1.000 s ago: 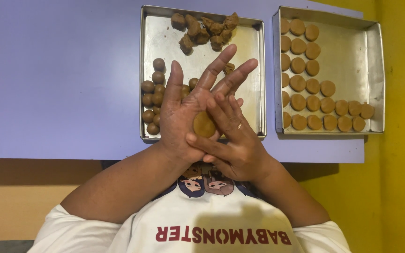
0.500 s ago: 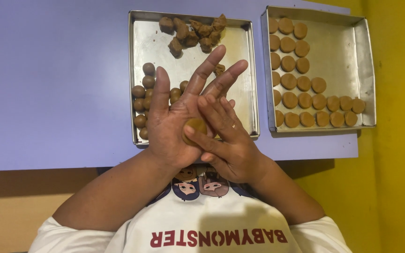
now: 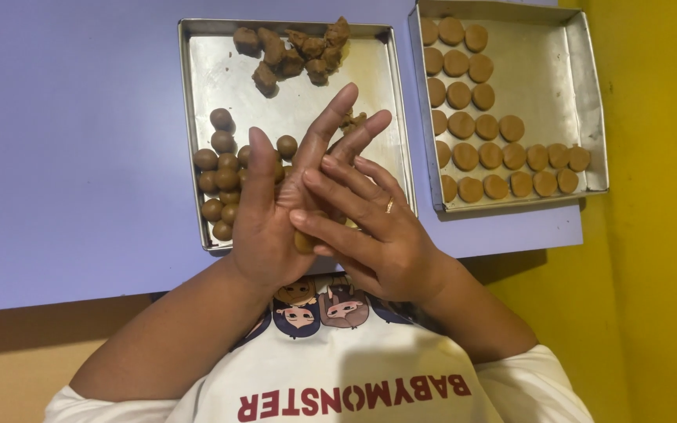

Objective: Flattening pre-rolled dough balls by hand and arranging them in rows on a metal baking tray.

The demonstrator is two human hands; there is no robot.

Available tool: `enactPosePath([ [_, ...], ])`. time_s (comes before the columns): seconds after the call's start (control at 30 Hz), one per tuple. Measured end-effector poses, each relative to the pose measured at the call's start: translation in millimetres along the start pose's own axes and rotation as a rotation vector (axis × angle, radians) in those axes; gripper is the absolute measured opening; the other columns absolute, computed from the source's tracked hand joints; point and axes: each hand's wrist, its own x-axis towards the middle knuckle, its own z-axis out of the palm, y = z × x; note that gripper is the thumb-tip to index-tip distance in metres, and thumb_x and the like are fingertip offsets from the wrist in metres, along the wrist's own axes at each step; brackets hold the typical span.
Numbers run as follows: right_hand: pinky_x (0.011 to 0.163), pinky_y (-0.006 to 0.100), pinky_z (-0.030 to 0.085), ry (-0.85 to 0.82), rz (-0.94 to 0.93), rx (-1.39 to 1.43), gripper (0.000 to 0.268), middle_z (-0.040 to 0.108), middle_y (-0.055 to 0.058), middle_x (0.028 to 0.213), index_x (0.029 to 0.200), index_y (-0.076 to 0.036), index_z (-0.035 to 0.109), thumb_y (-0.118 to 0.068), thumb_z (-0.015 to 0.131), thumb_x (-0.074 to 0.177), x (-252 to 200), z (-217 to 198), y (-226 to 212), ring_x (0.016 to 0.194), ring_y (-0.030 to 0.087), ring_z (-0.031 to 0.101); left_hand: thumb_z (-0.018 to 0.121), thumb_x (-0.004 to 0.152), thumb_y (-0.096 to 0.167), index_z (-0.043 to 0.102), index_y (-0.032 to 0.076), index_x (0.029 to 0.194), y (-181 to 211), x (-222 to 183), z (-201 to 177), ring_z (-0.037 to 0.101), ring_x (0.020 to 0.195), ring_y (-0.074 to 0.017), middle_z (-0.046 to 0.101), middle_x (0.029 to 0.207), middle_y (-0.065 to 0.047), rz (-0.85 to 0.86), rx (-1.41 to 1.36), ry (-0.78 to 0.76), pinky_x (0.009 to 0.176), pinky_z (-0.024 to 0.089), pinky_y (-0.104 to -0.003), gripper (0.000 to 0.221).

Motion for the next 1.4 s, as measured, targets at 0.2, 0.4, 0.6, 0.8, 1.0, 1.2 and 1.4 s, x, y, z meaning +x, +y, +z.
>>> enactPosePath([
  [0.2, 0.111, 0.061, 0.054, 0.083, -0.092, 0.083, 0.016, 0.055, 0.020, 0.143, 0.121, 0.000, 0.066, -0.007, 0.062, 0.107, 14.3, -18.5, -4.4, 0.138, 0.046, 0.054, 0.034, 0.088, 0.078, 0.017, 0.023, 0.163, -2.2, 0.4, 0.8, 0.044, 0.147, -0.0304, 0.023, 0.173, -0.022, -0.007, 0.279, -0.076, 0.124, 0.035, -0.048, 0.094],
  [0.4, 0.099, 0.050, 0.063, 0.052, -0.082, 0.273, 0.014, 0.073, 0.017, 0.116, 0.113, 0.002, 0.067, -0.003, 0.064, 0.101, 9.0, -23.7, -5.1, 0.107, 0.032, 0.075, 0.023, 0.091, 0.078, 0.017, 0.021, 0.162, -3.8, 3.4, -0.4, 0.010, 0.164, -0.0355, 0.020, 0.172, -0.023, -0.007, 0.334, -0.064, 0.126, -0.005, -0.062, 0.091],
  [0.6, 0.089, 0.034, 0.062, 0.262, 0.480, 0.291, 0.014, 0.074, 0.014, 0.099, 0.115, -0.003, 0.067, -0.005, 0.070, 0.102, -14.4, -92.6, 34.7, 0.092, 0.024, 0.077, 0.034, 0.098, 0.068, 0.029, 0.016, 0.158, 0.8, -0.9, -9.4, 0.024, 0.160, -0.0338, 0.035, 0.165, -0.021, 0.145, 0.276, 0.046, 0.132, 0.008, -0.056, 0.080],
  [0.8, 0.080, 0.031, 0.056, 0.463, 1.155, -0.066, 0.013, 0.076, 0.000, 0.104, 0.109, -0.015, 0.077, -0.012, 0.081, 0.097, -115.2, -147.0, 159.7, 0.101, 0.012, 0.072, 0.043, 0.101, 0.060, 0.040, 0.017, 0.156, 16.3, -10.5, -15.4, 0.032, 0.158, -0.0266, 0.043, 0.162, -0.020, 0.216, 0.199, 0.089, 0.131, 0.019, -0.052, 0.070],
  [1.0, 0.070, 0.028, 0.052, 0.374, 1.367, -0.101, 0.014, 0.071, -0.002, 0.093, 0.107, -0.019, 0.077, -0.021, 0.084, 0.095, -164.2, -137.0, 210.0, 0.086, 0.009, 0.066, 0.047, 0.097, 0.062, 0.044, 0.019, 0.153, 25.0, -11.7, -11.2, 0.037, 0.155, -0.0249, 0.046, 0.161, -0.017, 0.238, 0.211, 0.135, 0.129, 0.024, -0.048, 0.071],
  [1.2, 0.057, 0.033, 0.054, 0.356, 1.470, -0.102, 0.005, 0.073, 0.002, 0.089, 0.100, -0.016, 0.077, -0.014, 0.081, 0.097, -142.1, -128.8, 195.7, 0.073, 0.014, 0.064, 0.047, 0.091, 0.061, 0.042, 0.017, 0.154, 28.0, -10.7, -5.7, 0.038, 0.154, -0.0252, 0.048, 0.159, -0.018, 0.216, 0.175, 0.220, 0.128, 0.028, -0.046, 0.077],
  [1.4, 0.076, 0.032, 0.053, 0.018, 1.235, -0.518, 0.014, 0.078, 0.010, 0.093, 0.110, -0.018, 0.084, -0.021, 0.075, 0.100, -184.2, -129.6, 238.9, 0.084, 0.023, 0.072, 0.048, 0.097, 0.060, 0.044, 0.017, 0.153, 28.6, -11.6, -13.4, 0.038, 0.154, -0.0259, 0.048, 0.159, -0.018, 0.248, 0.159, 0.170, 0.128, 0.026, -0.048, 0.071],
])
